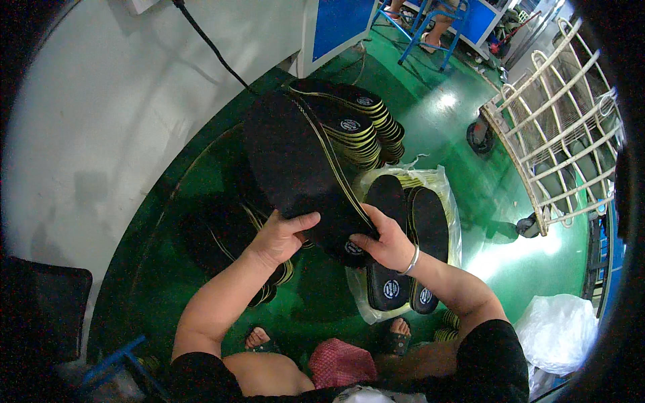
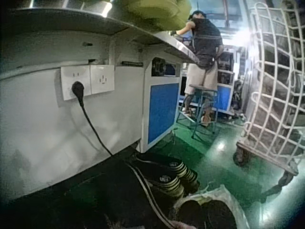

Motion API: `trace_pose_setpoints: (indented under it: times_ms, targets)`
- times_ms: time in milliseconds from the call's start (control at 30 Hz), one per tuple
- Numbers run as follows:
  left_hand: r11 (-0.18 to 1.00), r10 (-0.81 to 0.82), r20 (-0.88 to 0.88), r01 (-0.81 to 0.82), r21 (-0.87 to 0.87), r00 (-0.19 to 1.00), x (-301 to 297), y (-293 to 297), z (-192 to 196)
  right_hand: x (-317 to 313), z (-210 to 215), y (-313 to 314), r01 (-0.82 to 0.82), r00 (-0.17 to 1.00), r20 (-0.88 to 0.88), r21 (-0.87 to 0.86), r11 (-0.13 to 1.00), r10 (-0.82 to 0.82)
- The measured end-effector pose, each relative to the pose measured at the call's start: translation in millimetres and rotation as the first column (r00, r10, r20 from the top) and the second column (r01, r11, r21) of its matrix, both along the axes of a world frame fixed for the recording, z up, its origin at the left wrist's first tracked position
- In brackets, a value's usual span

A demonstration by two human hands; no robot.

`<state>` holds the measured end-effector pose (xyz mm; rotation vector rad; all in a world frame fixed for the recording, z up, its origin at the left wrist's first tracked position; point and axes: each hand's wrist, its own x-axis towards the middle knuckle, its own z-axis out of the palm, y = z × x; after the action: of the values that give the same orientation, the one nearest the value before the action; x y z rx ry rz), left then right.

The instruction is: The person inserts insoles into black shoes on a conveyor belt, then squats down to sort through a large pile of loose insoles on the floor before returning to the belt to continue assembly.

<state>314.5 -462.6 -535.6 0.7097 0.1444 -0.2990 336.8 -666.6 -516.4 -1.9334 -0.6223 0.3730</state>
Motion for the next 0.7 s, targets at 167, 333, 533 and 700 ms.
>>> trace_pose_setpoints:
  times_ms: [167,333,533,700]
  targets:
    - [0.982,0.094,-0.093,-0.108,-0.153,0.991,-1,17,-1,1,4,8,-0.076,0.996,0.032,-0.072,0.995,0.078]
    - [0.945,-0.043,0.056,0.022,0.326,0.997,-17,8,-6,22,41,21,0.064,0.89,0.448,0.071,0.995,-0.089]
    - [0.991,-0.13,-0.024,0.129,-0.043,0.991,-24,-3,-11,15,53,41,0.168,0.836,0.501,0.159,0.973,-0.226]
    - [0.983,-0.166,-0.016,0.164,-0.082,0.986,-26,-3,-7,11,62,43,0.188,0.783,0.587,0.094,0.978,-0.207]
